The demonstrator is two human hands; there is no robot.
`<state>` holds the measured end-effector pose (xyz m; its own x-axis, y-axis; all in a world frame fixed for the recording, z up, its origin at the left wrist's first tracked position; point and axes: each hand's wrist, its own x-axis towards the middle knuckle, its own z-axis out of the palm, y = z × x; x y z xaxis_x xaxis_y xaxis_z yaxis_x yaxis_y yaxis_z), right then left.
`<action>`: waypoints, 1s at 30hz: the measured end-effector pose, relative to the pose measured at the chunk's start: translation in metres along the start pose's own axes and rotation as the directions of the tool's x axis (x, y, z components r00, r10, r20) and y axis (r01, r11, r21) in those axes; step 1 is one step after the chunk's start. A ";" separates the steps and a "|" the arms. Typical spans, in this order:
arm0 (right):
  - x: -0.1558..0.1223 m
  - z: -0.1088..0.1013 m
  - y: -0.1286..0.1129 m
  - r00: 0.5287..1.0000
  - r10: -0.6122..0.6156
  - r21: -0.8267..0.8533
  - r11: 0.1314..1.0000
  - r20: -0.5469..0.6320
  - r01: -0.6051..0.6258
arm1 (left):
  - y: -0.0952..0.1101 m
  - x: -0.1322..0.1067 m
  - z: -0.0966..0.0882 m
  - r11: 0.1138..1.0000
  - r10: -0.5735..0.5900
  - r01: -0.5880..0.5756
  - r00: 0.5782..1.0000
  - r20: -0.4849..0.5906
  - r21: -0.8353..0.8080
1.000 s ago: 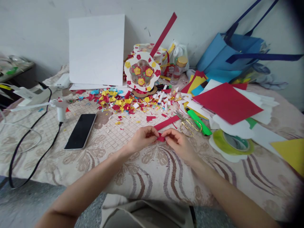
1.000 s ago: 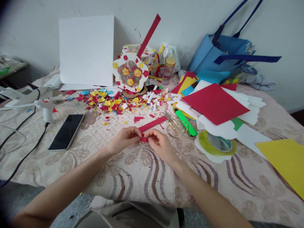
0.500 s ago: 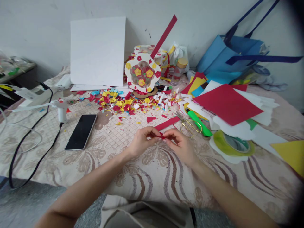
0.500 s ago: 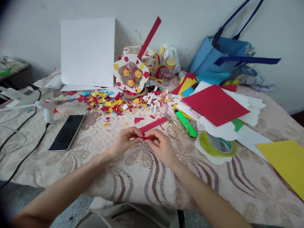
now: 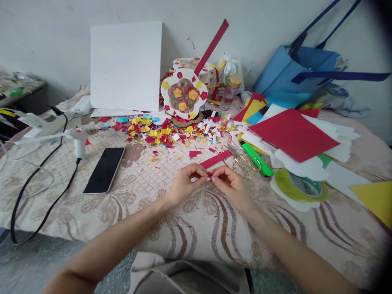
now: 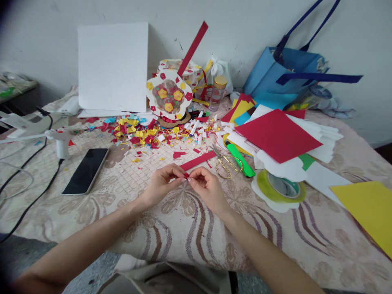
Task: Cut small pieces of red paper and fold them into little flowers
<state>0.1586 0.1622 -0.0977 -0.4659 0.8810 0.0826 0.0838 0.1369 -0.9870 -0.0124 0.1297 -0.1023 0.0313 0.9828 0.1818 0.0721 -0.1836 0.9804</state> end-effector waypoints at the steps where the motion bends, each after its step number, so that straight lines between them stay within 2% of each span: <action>1: 0.000 0.000 0.001 1.000 0.025 0.022 0.999 -0.004 -0.025 | -0.001 0.000 0.001 1.000 -0.011 0.011 1.000 -0.011 -0.005; 5: 0.000 0.001 0.006 0.996 0.092 0.092 0.992 -0.010 -0.091 | -0.003 -0.003 0.004 0.996 -0.088 0.088 0.995 -0.044 -0.012; 9: -0.001 0.003 0.008 0.994 0.109 0.104 0.989 -0.005 -0.108 | -0.002 -0.004 0.005 0.993 -0.114 0.114 0.991 -0.069 -0.007; 16: 0.000 0.004 0.006 0.995 0.083 0.032 0.996 -0.048 -0.082 | 0.001 -0.002 0.009 0.980 -0.165 0.152 0.982 -0.095 -0.128; 30: -0.001 0.005 0.005 0.995 0.070 -0.030 0.997 -0.070 -0.072 | -0.002 -0.002 0.011 0.964 -0.192 0.171 0.977 -0.091 -0.201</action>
<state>0.1550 0.1596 -0.1037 -0.3965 0.9177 0.0232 0.1430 0.0867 -0.9859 -0.0021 0.1278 -0.1053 -0.0737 0.9973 -0.0039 -0.1260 -0.0054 0.9920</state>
